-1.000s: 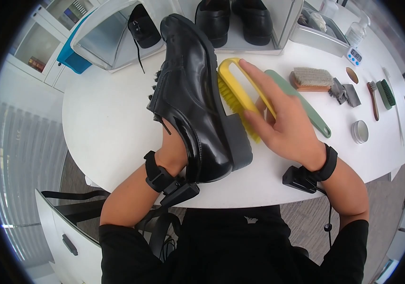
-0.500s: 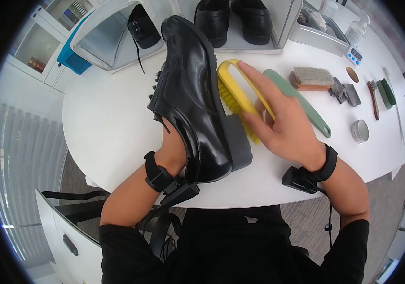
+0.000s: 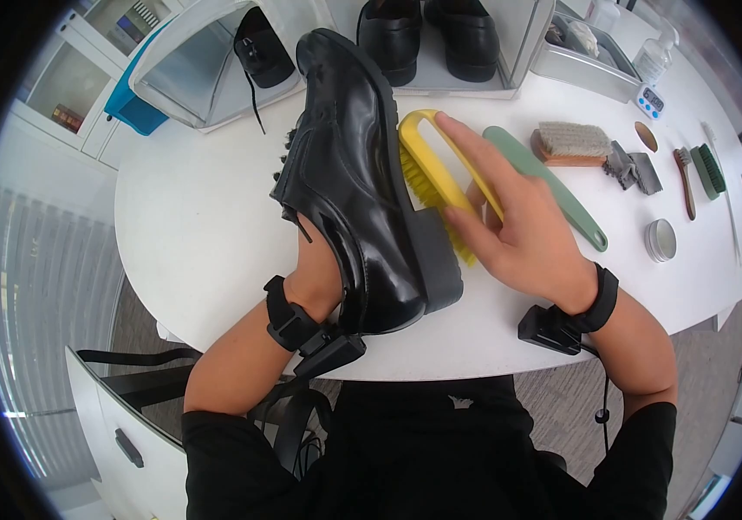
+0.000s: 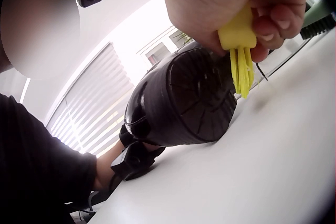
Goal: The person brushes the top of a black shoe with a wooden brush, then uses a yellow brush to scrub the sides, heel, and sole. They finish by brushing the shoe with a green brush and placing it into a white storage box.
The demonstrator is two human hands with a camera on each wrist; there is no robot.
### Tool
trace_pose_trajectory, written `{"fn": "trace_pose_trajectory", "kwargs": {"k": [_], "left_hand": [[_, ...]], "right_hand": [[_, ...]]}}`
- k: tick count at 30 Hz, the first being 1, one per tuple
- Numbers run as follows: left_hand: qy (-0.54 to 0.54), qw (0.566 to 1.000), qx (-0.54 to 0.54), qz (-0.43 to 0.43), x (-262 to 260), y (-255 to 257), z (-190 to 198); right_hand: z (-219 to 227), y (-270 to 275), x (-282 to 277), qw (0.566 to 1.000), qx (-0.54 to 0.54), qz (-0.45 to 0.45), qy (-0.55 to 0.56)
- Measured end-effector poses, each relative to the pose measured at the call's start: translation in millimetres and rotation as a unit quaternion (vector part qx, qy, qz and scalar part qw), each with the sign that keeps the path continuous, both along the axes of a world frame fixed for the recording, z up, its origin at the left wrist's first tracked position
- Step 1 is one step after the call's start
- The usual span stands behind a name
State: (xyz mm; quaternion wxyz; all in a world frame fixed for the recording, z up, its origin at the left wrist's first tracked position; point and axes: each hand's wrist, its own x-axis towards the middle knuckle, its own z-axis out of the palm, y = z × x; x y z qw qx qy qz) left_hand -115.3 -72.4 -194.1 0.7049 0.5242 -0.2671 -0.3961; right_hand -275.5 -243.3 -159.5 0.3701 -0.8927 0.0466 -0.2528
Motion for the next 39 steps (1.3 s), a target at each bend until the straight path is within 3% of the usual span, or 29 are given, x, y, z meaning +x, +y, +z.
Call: {"fn": "trace_pose_trajectory", "kwargs": {"k": [4,7,13,16,22,28,31,39], "left_hand": [[0.016,1.0,0.001,0.002,1.3,-0.2,-1.4],[-0.065,0.998,0.021,0.001,2.8,0.2,-3.6],[-0.001,1.0,0.009,-0.024,6.3,-0.3,-6.1],[-0.054,0.998,0.034,-0.014,6.3,-0.2,-6.1],[0.019,1.0,-0.012,-0.01,5.0,-1.0,-6.0],[-0.01,0.999,0.026,-0.016,3.5,-0.5,-2.7],[0.093,0.995,-0.015,-0.012,1.8,-1.6,-3.6],[0.018,0.999,0.02,-0.018,6.1,-0.8,-5.6]], "right_hand": [[7.8,1.9,-1.0,0.999,0.016,-0.008,0.04],[5.3,1.5,-0.1,1.0,0.006,-0.007,0.025],[5.1,1.0,-0.5,1.0,0.004,-0.005,0.03],[4.4,1.4,-0.4,1.0,0.002,-0.005,0.025],[2.3,1.1,0.4,1.0,-0.005,-0.005,0.019],[5.2,2.1,-0.4,1.0,-0.004,-0.007,0.03],[3.9,1.5,-0.2,1.0,-0.006,-0.006,0.028],[2.9,1.8,-0.2,1.0,-0.004,-0.002,0.026]]}}
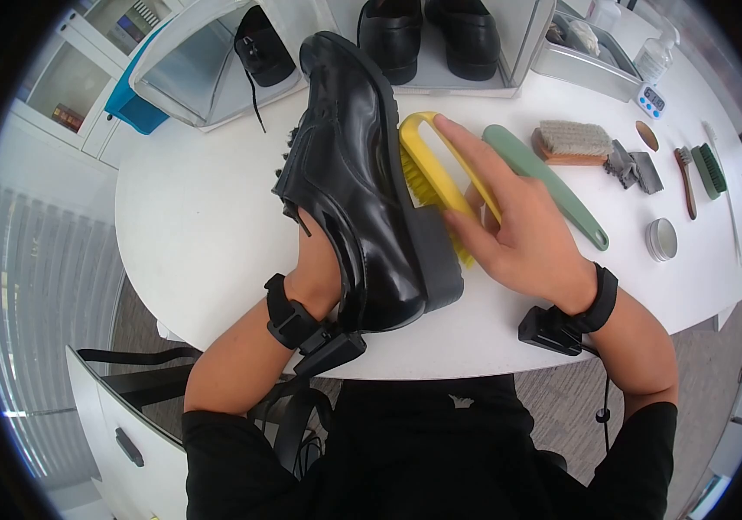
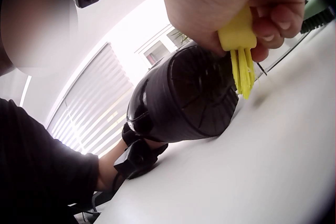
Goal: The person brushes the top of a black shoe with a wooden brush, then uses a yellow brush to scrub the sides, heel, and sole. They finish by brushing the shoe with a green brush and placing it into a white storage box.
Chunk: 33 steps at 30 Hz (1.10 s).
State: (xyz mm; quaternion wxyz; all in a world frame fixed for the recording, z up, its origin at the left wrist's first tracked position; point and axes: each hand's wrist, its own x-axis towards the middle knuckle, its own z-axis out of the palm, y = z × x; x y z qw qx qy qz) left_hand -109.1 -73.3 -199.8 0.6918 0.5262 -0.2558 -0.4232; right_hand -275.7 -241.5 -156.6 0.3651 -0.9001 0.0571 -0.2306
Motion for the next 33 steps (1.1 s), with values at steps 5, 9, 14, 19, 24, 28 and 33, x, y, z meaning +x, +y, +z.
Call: {"fn": "trace_pose_trajectory", "kwargs": {"k": [5,9,14,19,24,28,33], "left_hand": [[0.025,1.0,-0.002,0.005,-2.5,0.3,2.3],[0.03,0.999,0.01,0.02,-5.7,-0.9,7.7],[0.03,0.999,0.018,0.028,-5.2,-1.0,7.4],[0.011,1.0,0.015,0.014,-2.9,-0.7,4.9],[0.036,0.999,0.01,0.028,-4.6,-1.4,7.0],[0.026,0.999,0.016,0.023,-3.8,-0.7,6.3],[0.019,0.999,0.021,0.027,-5.7,-2.2,9.9]], "right_hand": [[0.2,0.2,0.1,1.0,0.003,0.002,0.0],[1.1,0.5,-0.3,1.0,0.003,0.001,0.008],[0.3,0.1,-0.2,1.0,0.003,0.003,0.005],[-0.1,0.3,-0.4,1.0,-0.004,0.003,-0.001],[1.7,0.9,-0.6,1.0,0.003,0.004,0.006],[1.7,1.0,-0.4,1.0,0.002,0.002,0.009],[1.8,0.8,-0.7,1.0,0.002,0.005,0.006]]}}
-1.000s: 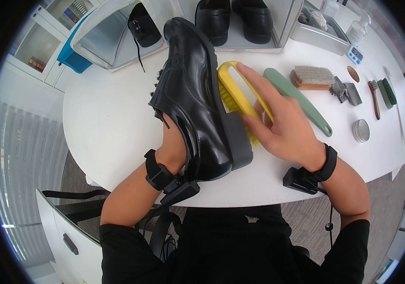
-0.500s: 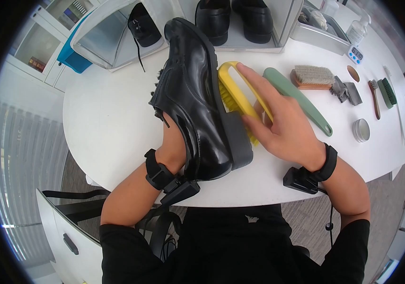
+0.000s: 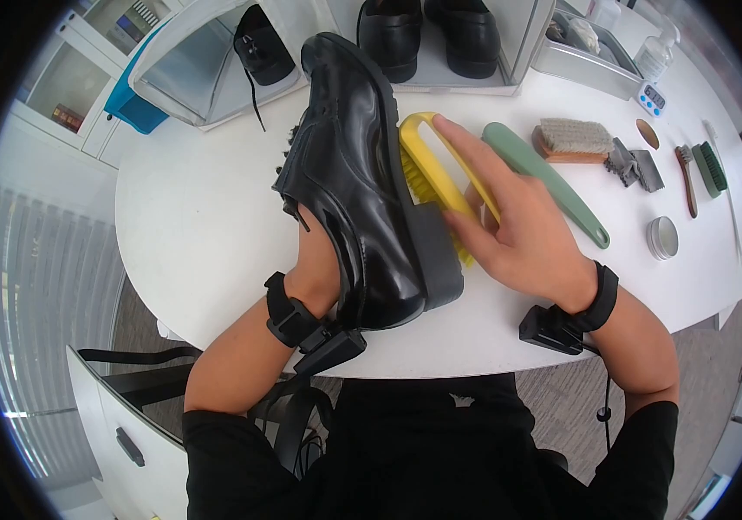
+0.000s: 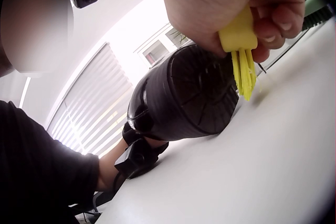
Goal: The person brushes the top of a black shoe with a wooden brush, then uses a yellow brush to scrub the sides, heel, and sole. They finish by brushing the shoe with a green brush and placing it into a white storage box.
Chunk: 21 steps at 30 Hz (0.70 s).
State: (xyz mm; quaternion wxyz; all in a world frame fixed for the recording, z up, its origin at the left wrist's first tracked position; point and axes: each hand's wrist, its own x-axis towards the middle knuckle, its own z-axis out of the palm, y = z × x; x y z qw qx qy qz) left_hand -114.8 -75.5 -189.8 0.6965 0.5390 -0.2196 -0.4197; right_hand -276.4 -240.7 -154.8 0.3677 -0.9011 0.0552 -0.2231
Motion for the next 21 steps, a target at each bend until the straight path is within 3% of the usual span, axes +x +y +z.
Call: {"fn": "trace_pose_trajectory", "kwargs": {"k": [21], "left_hand": [[0.012,1.0,0.012,0.016,-2.9,-3.3,7.1]], "right_hand": [[-2.7,0.2,0.0,1.0,0.001,0.001,0.006]]}}
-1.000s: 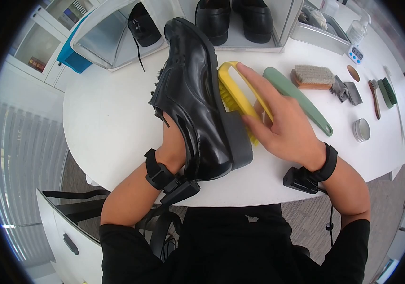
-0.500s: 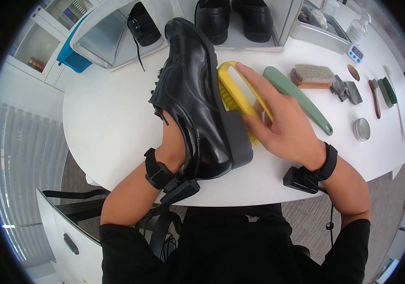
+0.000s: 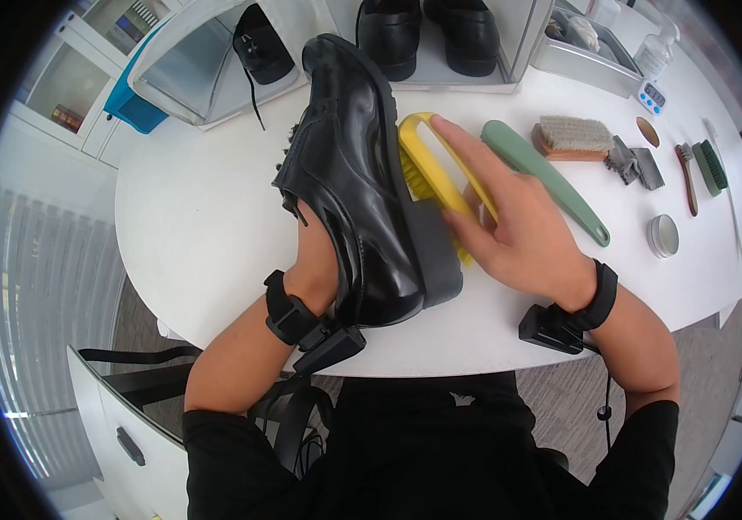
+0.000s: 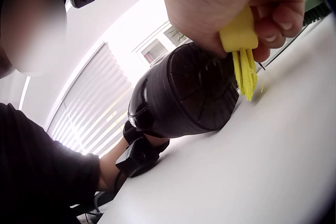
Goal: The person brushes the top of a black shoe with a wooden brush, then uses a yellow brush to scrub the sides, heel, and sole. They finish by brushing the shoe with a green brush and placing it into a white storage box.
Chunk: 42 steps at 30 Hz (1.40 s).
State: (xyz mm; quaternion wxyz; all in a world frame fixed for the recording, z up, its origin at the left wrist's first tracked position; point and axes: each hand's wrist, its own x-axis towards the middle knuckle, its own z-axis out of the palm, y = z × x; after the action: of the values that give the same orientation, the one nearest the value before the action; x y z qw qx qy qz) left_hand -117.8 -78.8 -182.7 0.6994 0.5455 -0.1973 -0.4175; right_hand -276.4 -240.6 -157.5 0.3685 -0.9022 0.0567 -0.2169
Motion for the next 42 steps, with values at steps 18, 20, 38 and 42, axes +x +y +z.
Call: {"fn": "trace_pose_trajectory", "kwargs": {"k": [18,20,38,42], "left_hand": [[-0.005,1.0,0.011,0.005,-0.8,0.6,0.8],[0.004,1.0,0.006,0.007,-1.0,0.7,0.3],[-0.012,1.0,0.006,0.021,1.6,2.7,-6.7],[-0.021,1.0,-0.007,-0.004,7.2,5.2,-14.3]], "right_hand": [[-1.3,0.1,0.6,1.0,-0.003,0.002,-0.001],[-0.3,0.3,0.4,1.0,-0.001,0.002,0.002],[-1.1,0.4,-0.4,1.0,-0.006,0.003,0.012],[-1.8,0.4,-0.3,1.0,-0.006,0.003,0.012]]}}
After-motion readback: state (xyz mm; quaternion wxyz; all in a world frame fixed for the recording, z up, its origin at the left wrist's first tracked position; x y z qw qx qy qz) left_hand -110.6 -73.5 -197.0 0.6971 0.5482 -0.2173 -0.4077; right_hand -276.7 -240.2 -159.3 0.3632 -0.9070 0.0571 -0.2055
